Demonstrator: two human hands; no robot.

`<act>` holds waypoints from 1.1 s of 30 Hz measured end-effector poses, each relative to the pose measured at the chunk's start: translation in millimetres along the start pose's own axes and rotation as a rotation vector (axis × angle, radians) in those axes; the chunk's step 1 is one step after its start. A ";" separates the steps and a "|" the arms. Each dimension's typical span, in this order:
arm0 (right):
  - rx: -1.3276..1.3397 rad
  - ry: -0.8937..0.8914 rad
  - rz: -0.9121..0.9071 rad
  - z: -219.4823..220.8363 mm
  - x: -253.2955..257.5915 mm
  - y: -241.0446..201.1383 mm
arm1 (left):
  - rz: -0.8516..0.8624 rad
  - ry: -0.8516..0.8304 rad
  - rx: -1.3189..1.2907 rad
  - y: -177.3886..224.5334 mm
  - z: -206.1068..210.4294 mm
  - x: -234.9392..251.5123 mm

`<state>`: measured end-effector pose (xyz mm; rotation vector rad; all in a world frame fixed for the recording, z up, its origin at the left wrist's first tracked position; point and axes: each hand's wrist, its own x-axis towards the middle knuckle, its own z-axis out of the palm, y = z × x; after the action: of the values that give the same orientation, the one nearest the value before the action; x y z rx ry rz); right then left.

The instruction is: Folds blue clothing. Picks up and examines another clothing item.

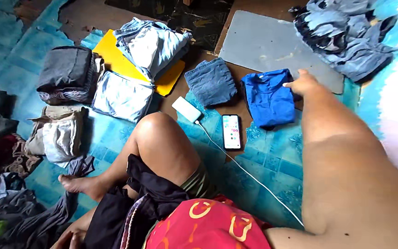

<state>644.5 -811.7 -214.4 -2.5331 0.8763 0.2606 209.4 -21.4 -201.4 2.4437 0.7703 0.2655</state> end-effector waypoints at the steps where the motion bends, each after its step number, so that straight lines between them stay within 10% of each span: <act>1: 0.007 -0.002 -0.011 8.6 -5.3 -4.6 | 0.013 0.006 0.003 -1.0 -1.5 -3.9; 10: 0.144 0.020 -0.509 60.4 -85.9 -94.7 | -0.268 -0.134 0.124 45.4 -37.4 -66.5; 16: 0.288 -0.789 -1.285 89.7 -266.9 -183.5 | -0.735 -0.345 0.047 56.9 -47.5 -112.6; 20: 0.058 -0.797 -1.803 115.8 -362.0 -158.7 | -0.737 -0.257 -0.090 43.2 -47.6 -158.9; 24: -0.229 -0.701 -1.900 119.8 -398.8 -156.5 | -0.220 0.021 -0.111 43.2 -28.2 -207.8; 29: -0.279 -0.911 -1.999 119.6 -386.3 -182.4 | -0.047 -0.289 -0.349 36.5 -34.4 -211.3; 33: -0.760 -1.280 -1.498 52.6 -512.7 -263.7 | -0.193 -0.724 -0.422 35.2 -52.3 -203.3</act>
<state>406.9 -325.7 -8.1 -2.0347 -1.6979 1.5009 42.3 -139.2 -142.4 1.8435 0.5400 -0.4666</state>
